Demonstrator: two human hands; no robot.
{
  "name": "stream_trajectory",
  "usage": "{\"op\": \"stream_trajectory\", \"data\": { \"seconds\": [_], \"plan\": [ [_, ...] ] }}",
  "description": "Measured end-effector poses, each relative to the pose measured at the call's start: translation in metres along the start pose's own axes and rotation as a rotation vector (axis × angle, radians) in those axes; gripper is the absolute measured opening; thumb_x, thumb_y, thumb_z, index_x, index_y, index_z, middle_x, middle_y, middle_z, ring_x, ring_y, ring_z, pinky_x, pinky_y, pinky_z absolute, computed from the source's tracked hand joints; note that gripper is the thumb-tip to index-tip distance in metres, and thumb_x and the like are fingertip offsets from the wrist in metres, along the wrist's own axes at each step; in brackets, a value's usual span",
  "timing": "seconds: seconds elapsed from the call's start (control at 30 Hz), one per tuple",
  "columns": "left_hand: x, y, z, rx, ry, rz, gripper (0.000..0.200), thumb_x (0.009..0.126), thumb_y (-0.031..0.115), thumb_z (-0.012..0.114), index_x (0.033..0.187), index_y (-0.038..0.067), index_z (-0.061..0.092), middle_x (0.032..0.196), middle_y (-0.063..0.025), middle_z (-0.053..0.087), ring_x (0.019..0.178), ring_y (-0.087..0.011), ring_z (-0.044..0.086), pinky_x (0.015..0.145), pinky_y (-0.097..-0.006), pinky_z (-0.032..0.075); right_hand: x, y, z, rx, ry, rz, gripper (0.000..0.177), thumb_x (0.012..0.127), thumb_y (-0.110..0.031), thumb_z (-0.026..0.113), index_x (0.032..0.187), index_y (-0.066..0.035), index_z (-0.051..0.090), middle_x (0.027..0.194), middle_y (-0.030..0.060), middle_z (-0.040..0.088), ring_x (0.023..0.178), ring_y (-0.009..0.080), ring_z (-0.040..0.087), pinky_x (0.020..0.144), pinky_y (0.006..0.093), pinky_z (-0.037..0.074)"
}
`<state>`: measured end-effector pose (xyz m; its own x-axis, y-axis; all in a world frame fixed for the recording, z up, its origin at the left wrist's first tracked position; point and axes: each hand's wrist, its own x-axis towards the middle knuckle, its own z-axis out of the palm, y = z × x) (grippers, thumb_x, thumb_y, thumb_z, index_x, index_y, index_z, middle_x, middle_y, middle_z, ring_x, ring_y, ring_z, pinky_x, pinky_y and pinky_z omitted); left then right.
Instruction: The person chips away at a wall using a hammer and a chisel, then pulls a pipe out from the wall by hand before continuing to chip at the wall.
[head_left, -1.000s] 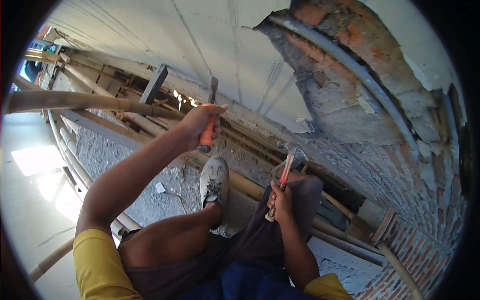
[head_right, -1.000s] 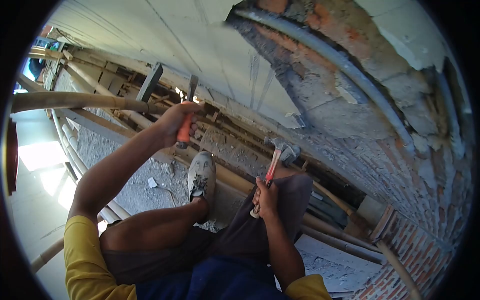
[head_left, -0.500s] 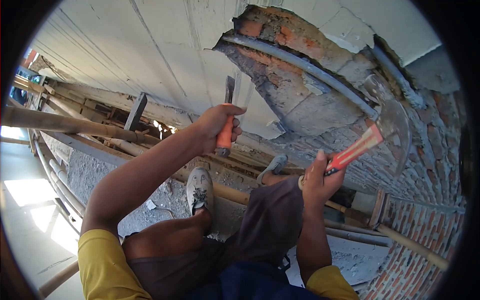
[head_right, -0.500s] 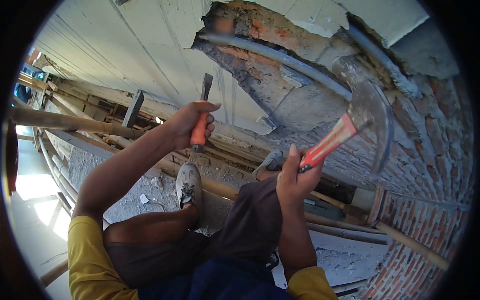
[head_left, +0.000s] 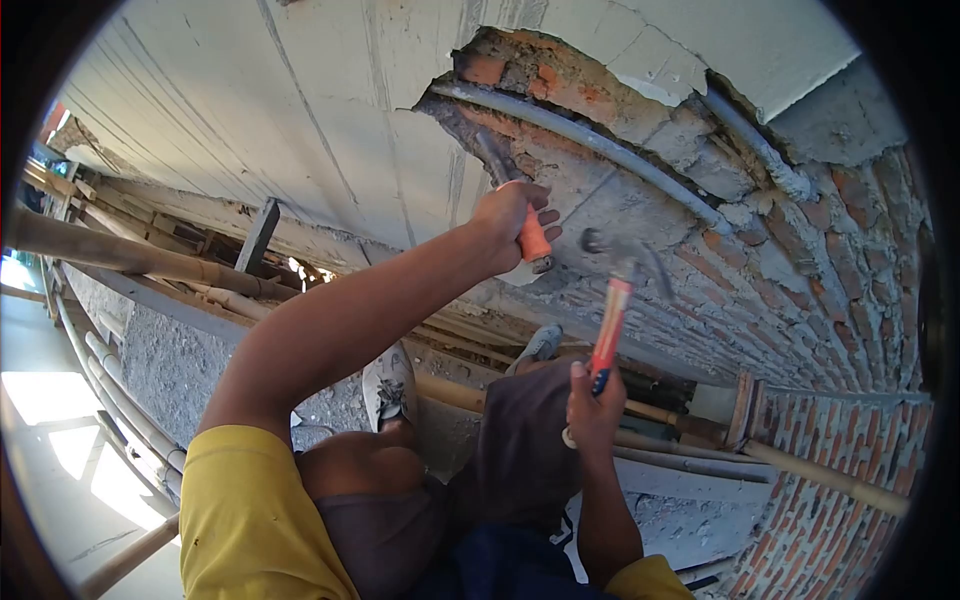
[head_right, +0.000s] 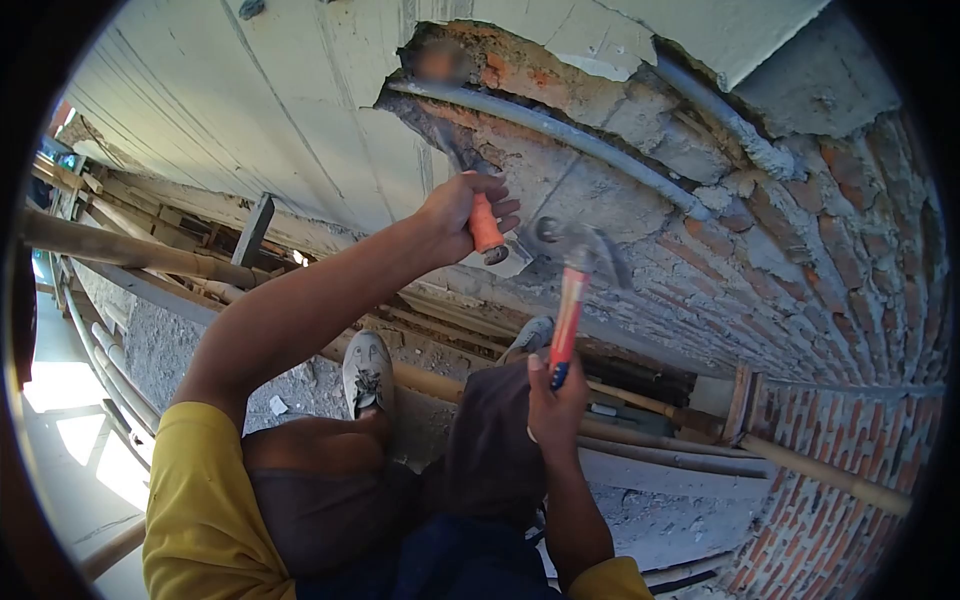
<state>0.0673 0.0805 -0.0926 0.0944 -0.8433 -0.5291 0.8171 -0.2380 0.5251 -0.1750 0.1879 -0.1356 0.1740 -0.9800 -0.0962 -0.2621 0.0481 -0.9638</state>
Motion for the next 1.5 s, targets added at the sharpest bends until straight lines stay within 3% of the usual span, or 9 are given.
{"op": "stream_trajectory", "data": {
  "seconds": [0.07, 0.27, 0.47, 0.57, 0.77, 0.87, 1.2, 1.4, 1.5],
  "plan": [
    [0.001, -0.001, -0.007, -0.062, 0.040, -0.044, 0.028, 0.086, 0.014, 0.056, 0.106, 0.002, 0.040, 0.104, -0.0136, 0.048, 0.095, -0.0244, 0.056, 0.084, -0.0379, 0.052, -0.001, -0.013, -0.007, 0.149, 0.062, -0.020, 0.017, 0.090, -0.015, 0.057, 0.084, -0.008, 0.042, 0.054, -0.0034, 0.038, 0.039, 0.0044, 0.037, 0.036, 0.0205, 0.030],
    [-0.013, -0.005, -0.022, 0.001, 0.244, -0.130, 0.027, 0.086, 0.018, 0.057, 0.101, 0.004, 0.040, 0.089, -0.0120, 0.053, 0.065, -0.0178, 0.058, 0.057, -0.0284, 0.053, -0.010, -0.020, 0.001, 0.329, 0.105, -0.103, 0.016, 0.091, -0.015, 0.053, 0.086, -0.006, 0.041, 0.053, -0.0007, 0.037, 0.037, 0.0057, 0.036, 0.035, 0.0210, 0.030],
    [-0.027, -0.019, -0.032, 0.189, 0.126, -0.281, 0.020, 0.086, 0.019, 0.056, 0.091, 0.009, 0.039, 0.065, -0.0063, 0.051, 0.049, -0.0155, 0.050, 0.046, -0.0269, 0.047, -0.026, -0.001, 0.006, 0.348, -0.032, 0.010, 0.020, 0.092, -0.022, 0.052, 0.088, -0.005, 0.042, 0.054, -0.0007, 0.038, 0.038, 0.0055, 0.037, 0.035, 0.0211, 0.032],
    [-0.034, -0.025, -0.033, 0.185, 0.213, -0.323, 0.021, 0.087, 0.017, 0.050, 0.101, 0.006, 0.038, 0.076, -0.0112, 0.052, 0.056, -0.0167, 0.051, 0.049, -0.0279, 0.049, -0.033, 0.006, 0.005, 0.341, -0.084, 0.038, 0.021, 0.092, -0.024, 0.053, 0.088, -0.006, 0.043, 0.054, -0.0011, 0.038, 0.038, 0.0054, 0.037, 0.035, 0.0209, 0.032],
    [-0.022, -0.053, -0.038, 0.177, 0.306, -0.316, 0.022, 0.087, 0.016, 0.051, 0.099, 0.004, 0.038, 0.088, -0.0082, 0.041, 0.068, -0.0176, 0.054, 0.056, -0.0312, 0.054, -0.037, 0.003, 0.004, 0.330, -0.101, 0.048, 0.022, 0.092, -0.024, 0.054, 0.085, -0.006, 0.044, 0.056, -0.0026, 0.042, 0.042, 0.0038, 0.038, 0.039, 0.0195, 0.031],
    [-0.005, -0.063, -0.043, 0.186, 0.208, -0.332, 0.026, 0.086, 0.016, 0.051, 0.104, 0.003, 0.037, 0.094, -0.0093, 0.040, 0.073, -0.0193, 0.055, 0.058, -0.0318, 0.055, -0.036, 0.002, 0.004, 0.347, -0.085, 0.065, 0.020, 0.092, -0.024, 0.052, 0.088, -0.006, 0.043, 0.055, -0.0014, 0.039, 0.039, 0.0049, 0.036, 0.036, 0.0204, 0.031],
    [0.022, -0.059, -0.111, 0.440, 0.344, -0.390, 0.016, 0.079, 0.014, 0.057, 0.088, 0.007, 0.045, 0.069, -0.0045, 0.050, 0.056, -0.0172, 0.055, 0.050, -0.0323, 0.051, 0.014, -0.028, 0.000, 0.465, 0.237, -0.142, 0.014, 0.094, -0.016, 0.048, 0.090, -0.004, 0.040, 0.055, -0.0008, 0.038, 0.041, 0.0053, 0.037, 0.038, 0.0204, 0.031],
    [0.014, -0.038, -0.171, 0.383, 0.525, -0.325, 0.014, 0.081, 0.014, 0.055, 0.089, 0.007, 0.045, 0.069, -0.0045, 0.048, 0.053, -0.0170, 0.052, 0.047, -0.0318, 0.047, 0.064, 0.037, 0.082, 0.603, 0.450, 0.111, 0.018, 0.091, -0.019, 0.052, 0.089, -0.005, 0.042, 0.056, 0.0026, 0.042, 0.040, 0.0112, 0.040, 0.037, 0.0269, 0.035],
    [0.009, -0.033, -0.192, 0.358, 0.515, -0.314, 0.015, 0.081, 0.012, 0.054, 0.091, 0.006, 0.045, 0.071, -0.0062, 0.046, 0.053, -0.0181, 0.050, 0.047, -0.0326, 0.045, 0.075, 0.142, 0.096, 0.147, -0.087, 0.495, 0.030, 0.086, -0.028, 0.059, 0.091, -0.001, 0.046, 0.054, 0.0051, 0.044, 0.037, 0.0177, 0.046, 0.035, 0.0337, 0.037]
  ]
}}
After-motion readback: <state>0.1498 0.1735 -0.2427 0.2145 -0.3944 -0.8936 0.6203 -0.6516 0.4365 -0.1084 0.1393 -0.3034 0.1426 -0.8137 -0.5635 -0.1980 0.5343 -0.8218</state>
